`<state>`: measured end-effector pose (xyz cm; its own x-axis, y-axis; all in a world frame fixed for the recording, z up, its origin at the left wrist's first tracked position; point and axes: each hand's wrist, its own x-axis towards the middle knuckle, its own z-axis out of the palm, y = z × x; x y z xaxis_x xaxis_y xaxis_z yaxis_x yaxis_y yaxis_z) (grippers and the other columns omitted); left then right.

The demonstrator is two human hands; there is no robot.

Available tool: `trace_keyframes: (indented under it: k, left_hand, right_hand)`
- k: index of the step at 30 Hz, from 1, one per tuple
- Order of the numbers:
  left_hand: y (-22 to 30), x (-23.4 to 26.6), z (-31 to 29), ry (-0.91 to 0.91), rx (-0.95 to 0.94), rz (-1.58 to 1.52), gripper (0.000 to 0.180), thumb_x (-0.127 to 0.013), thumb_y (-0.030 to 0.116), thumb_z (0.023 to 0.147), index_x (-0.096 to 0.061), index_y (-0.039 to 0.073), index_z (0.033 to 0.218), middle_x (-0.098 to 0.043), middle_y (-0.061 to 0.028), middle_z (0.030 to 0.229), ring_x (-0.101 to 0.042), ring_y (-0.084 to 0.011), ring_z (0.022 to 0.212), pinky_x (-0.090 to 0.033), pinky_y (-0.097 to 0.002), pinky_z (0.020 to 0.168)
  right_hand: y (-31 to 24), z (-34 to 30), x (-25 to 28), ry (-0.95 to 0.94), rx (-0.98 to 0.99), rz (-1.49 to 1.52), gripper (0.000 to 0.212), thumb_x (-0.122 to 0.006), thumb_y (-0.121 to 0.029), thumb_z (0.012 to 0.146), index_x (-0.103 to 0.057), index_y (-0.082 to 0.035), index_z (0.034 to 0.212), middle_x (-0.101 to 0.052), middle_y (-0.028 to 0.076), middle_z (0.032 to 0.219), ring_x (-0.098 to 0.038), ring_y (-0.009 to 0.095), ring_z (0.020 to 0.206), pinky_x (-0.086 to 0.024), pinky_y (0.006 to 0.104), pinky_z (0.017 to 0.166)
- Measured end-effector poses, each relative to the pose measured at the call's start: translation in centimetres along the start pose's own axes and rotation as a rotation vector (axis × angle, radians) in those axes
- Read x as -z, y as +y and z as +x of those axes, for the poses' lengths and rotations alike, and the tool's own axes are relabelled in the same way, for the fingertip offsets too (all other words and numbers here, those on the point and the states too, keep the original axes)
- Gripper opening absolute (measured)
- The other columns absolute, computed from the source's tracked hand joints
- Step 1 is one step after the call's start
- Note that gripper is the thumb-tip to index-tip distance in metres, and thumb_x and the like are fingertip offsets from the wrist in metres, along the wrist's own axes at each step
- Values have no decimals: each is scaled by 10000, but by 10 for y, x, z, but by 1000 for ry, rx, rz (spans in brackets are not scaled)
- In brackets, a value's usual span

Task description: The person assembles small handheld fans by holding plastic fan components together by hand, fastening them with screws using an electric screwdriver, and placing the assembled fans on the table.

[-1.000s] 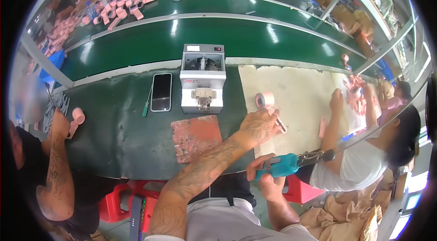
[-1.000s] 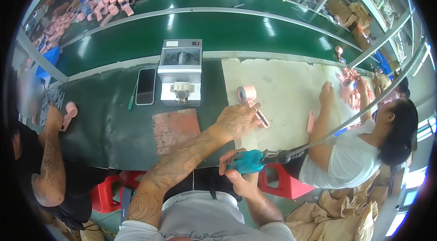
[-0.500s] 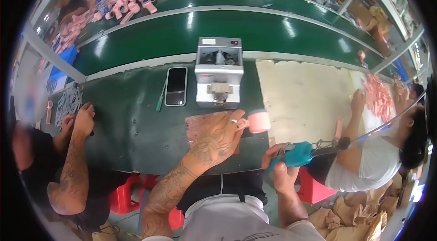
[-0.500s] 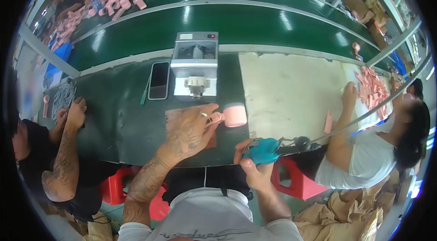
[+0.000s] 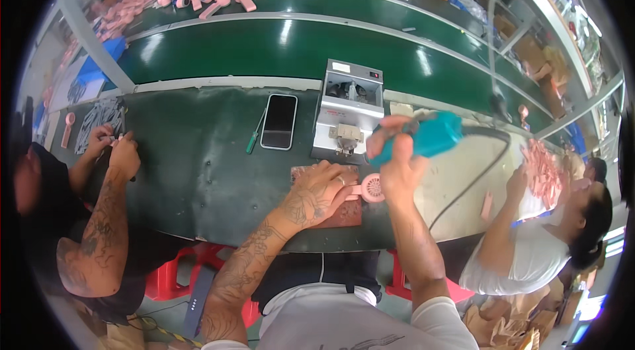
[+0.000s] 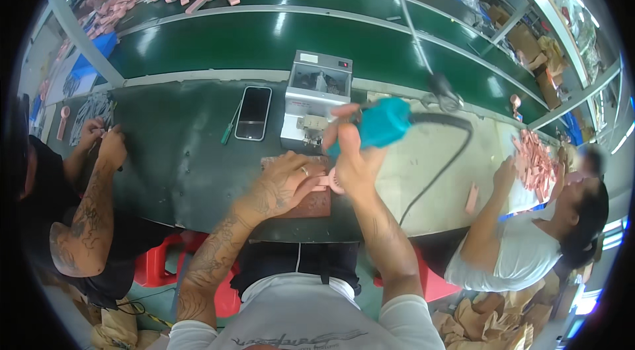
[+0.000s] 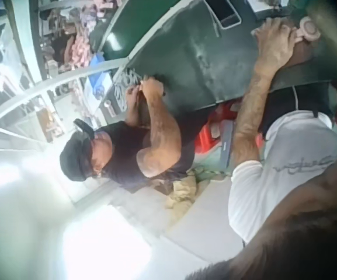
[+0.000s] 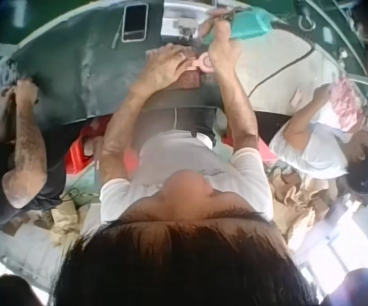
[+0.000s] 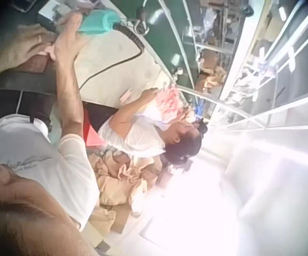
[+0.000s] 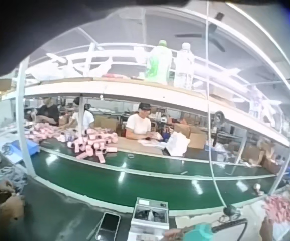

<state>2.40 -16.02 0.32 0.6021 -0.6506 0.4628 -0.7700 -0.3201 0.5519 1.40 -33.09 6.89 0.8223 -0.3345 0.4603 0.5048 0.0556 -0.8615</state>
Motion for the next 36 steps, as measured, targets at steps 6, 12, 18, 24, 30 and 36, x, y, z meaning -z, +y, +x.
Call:
trace_keyframes:
  k: [6,12,18,24,30,36]
  left_hand:
    - [-6,-6,-15,83,-59,29,391,-770,317,894,-703,46,1168,-675,-106,1109,-627,-310,1016,-521,-440,915]
    - [-7,-14,-14,102,0,38,422,-768,343,891,-703,45,1183,-670,-114,1091,-624,-319,1019,-525,-445,904]
    - [-7,-9,-14,86,28,56,413,-759,346,896,-694,63,1189,-651,-104,1047,-614,-310,986,-530,-438,872]
    - [-7,-12,-12,99,31,40,392,-765,356,890,-699,69,1150,-648,-104,1032,-621,-315,983,-537,-447,850]
    - [-8,-14,-13,131,10,66,382,-772,352,885,-694,58,1115,-654,-108,1032,-630,-321,997,-543,-453,841]
    - [-5,-12,-16,50,66,41,399,-779,362,885,-690,45,1110,-660,-121,1097,-632,-342,1037,-532,-472,894]
  right_hand:
    - [28,24,-20,-38,-2,-154,360,-648,-353,1038,-630,4,1086,-643,17,713,-576,108,663,-454,284,630]
    - [46,25,-16,-136,64,-190,391,-626,-395,1056,-578,-7,1050,-580,51,735,-578,156,657,-478,306,606]
    - [13,3,-17,-13,-146,-105,349,-660,-343,1030,-619,3,1045,-623,31,709,-582,120,641,-458,275,605]
    - [-1,-14,9,-34,-187,-117,455,-725,-396,983,-612,30,1098,-626,48,734,-593,125,654,-460,260,581]
    - [-1,-14,3,-65,-215,-132,523,-684,-455,1006,-565,46,1098,-557,66,724,-566,170,653,-467,329,601]
    - [13,-20,10,-89,-235,-86,359,-711,-306,1000,-616,29,1087,-632,33,754,-594,115,685,-474,263,625]
